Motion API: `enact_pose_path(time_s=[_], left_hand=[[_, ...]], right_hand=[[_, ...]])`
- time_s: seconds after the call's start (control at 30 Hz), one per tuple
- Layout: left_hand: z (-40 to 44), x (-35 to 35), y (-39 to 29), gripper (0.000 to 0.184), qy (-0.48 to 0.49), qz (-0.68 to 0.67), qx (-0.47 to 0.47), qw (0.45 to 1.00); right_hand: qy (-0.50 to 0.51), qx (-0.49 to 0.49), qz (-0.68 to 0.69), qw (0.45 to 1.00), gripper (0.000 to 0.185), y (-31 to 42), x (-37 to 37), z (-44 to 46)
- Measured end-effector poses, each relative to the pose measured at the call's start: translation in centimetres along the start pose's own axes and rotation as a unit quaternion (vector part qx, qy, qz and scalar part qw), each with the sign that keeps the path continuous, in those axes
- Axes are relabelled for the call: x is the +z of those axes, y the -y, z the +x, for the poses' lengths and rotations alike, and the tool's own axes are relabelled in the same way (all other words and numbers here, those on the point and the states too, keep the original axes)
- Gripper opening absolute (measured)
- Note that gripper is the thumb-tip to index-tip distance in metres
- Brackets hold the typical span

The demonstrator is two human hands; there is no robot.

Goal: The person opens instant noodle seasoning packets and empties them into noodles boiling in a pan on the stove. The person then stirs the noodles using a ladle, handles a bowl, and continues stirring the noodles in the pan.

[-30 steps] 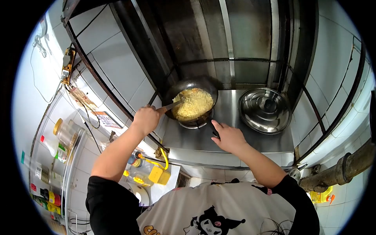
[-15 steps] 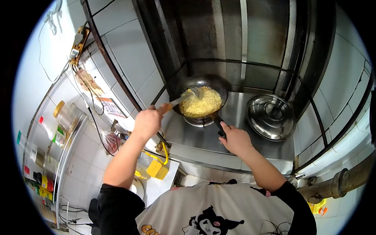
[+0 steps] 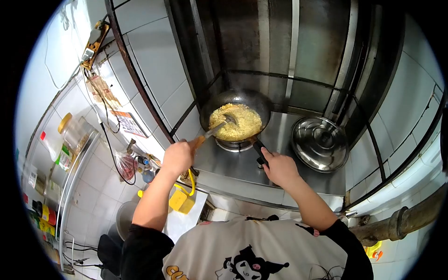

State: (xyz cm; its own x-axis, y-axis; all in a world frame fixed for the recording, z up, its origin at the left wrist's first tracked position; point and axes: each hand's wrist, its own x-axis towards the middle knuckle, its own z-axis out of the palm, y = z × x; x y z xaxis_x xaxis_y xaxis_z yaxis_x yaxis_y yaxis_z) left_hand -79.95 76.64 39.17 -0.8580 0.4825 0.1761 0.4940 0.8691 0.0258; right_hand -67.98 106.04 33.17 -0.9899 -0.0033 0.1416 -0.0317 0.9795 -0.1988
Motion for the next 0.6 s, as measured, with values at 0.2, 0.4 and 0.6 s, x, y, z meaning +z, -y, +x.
enact_pose_path(time_s=[0.2,0.4,0.6], left_hand=[[1.1,1.5,0.6,0.04,-0.058,-0.185,-0.031,0.981],[4.0,4.7,-2.9,0.04,-0.056,-0.092,-0.007,0.994],[2.3,2.1,-2.2,0.046,-0.037,-0.035,-0.007,0.999]], right_hand=[[0.003,0.001,-0.009,1.0,0.053,0.0,-0.2,0.2],[-0.003,-0.002,0.0,1.0,0.054,-0.3,0.1,0.2],[-0.005,-0.006,-0.005,1.0,0.053,-0.4,-0.1,0.2]])
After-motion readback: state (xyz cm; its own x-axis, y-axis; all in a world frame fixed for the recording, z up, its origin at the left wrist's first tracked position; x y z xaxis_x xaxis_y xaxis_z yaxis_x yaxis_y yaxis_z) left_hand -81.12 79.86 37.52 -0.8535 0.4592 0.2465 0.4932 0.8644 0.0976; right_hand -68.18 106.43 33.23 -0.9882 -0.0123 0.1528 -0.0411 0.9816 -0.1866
